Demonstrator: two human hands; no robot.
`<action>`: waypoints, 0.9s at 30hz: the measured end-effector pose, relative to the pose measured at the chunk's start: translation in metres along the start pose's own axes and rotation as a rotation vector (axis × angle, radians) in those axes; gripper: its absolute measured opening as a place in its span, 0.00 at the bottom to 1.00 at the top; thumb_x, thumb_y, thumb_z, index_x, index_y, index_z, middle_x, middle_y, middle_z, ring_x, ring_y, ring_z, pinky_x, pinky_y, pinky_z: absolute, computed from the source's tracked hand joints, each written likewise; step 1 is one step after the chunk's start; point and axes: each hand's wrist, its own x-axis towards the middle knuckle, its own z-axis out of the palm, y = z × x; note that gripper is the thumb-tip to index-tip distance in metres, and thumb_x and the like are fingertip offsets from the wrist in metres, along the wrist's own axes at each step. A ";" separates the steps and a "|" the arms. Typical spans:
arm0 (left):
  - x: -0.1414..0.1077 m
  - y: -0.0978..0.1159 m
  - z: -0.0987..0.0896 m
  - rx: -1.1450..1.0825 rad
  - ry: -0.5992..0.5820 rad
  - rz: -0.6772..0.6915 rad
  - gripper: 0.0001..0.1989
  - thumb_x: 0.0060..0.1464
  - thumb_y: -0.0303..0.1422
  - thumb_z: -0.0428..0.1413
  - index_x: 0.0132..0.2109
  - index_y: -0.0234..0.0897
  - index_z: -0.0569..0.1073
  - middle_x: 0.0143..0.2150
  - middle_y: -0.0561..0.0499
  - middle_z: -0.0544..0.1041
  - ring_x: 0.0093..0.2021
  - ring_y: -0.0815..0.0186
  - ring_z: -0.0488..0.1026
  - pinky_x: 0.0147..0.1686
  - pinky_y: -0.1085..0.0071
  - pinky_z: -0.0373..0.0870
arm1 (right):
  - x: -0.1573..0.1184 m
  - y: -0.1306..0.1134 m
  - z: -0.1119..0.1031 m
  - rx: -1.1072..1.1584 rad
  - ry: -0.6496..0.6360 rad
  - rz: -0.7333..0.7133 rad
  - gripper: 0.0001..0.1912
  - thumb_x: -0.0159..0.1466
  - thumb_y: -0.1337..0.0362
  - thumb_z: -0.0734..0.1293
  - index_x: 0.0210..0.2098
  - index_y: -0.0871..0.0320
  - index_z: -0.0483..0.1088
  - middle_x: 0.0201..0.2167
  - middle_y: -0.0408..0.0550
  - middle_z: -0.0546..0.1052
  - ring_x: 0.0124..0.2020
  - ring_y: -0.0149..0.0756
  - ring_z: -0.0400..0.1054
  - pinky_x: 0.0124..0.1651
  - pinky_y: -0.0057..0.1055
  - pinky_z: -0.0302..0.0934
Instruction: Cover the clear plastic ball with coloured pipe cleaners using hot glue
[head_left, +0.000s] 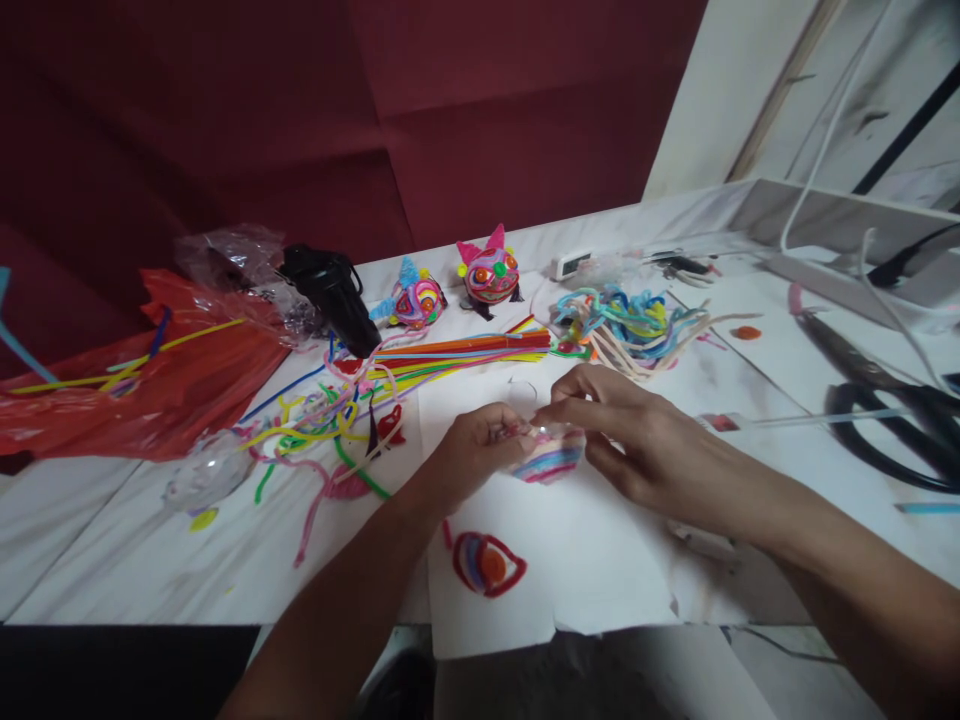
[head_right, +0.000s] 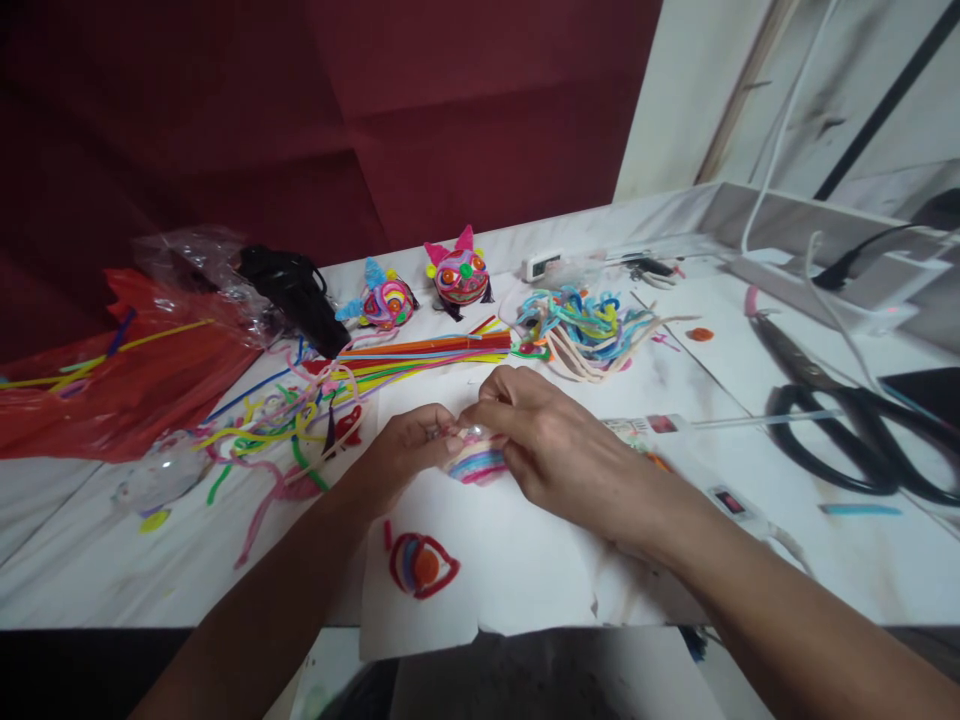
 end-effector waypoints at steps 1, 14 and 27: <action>0.000 0.000 0.000 0.008 0.001 -0.002 0.15 0.44 0.41 0.62 0.30 0.35 0.68 0.24 0.57 0.65 0.25 0.72 0.60 0.28 0.73 0.53 | 0.001 0.000 0.001 -0.012 -0.006 -0.009 0.20 0.61 0.77 0.59 0.46 0.55 0.73 0.37 0.51 0.70 0.40 0.41 0.66 0.41 0.38 0.64; -0.001 0.000 0.002 -0.027 0.000 -0.001 0.16 0.45 0.42 0.62 0.31 0.36 0.67 0.22 0.58 0.65 0.24 0.73 0.60 0.27 0.73 0.52 | 0.005 -0.005 0.001 -0.100 -0.032 -0.017 0.14 0.59 0.79 0.58 0.38 0.60 0.69 0.35 0.53 0.69 0.38 0.42 0.65 0.40 0.38 0.63; 0.003 -0.005 0.004 -0.076 0.084 0.023 0.16 0.44 0.41 0.63 0.28 0.35 0.67 0.23 0.58 0.65 0.25 0.73 0.59 0.28 0.73 0.53 | 0.002 -0.011 0.008 -0.145 -0.010 0.027 0.15 0.58 0.78 0.59 0.39 0.58 0.70 0.35 0.53 0.70 0.38 0.44 0.67 0.41 0.40 0.64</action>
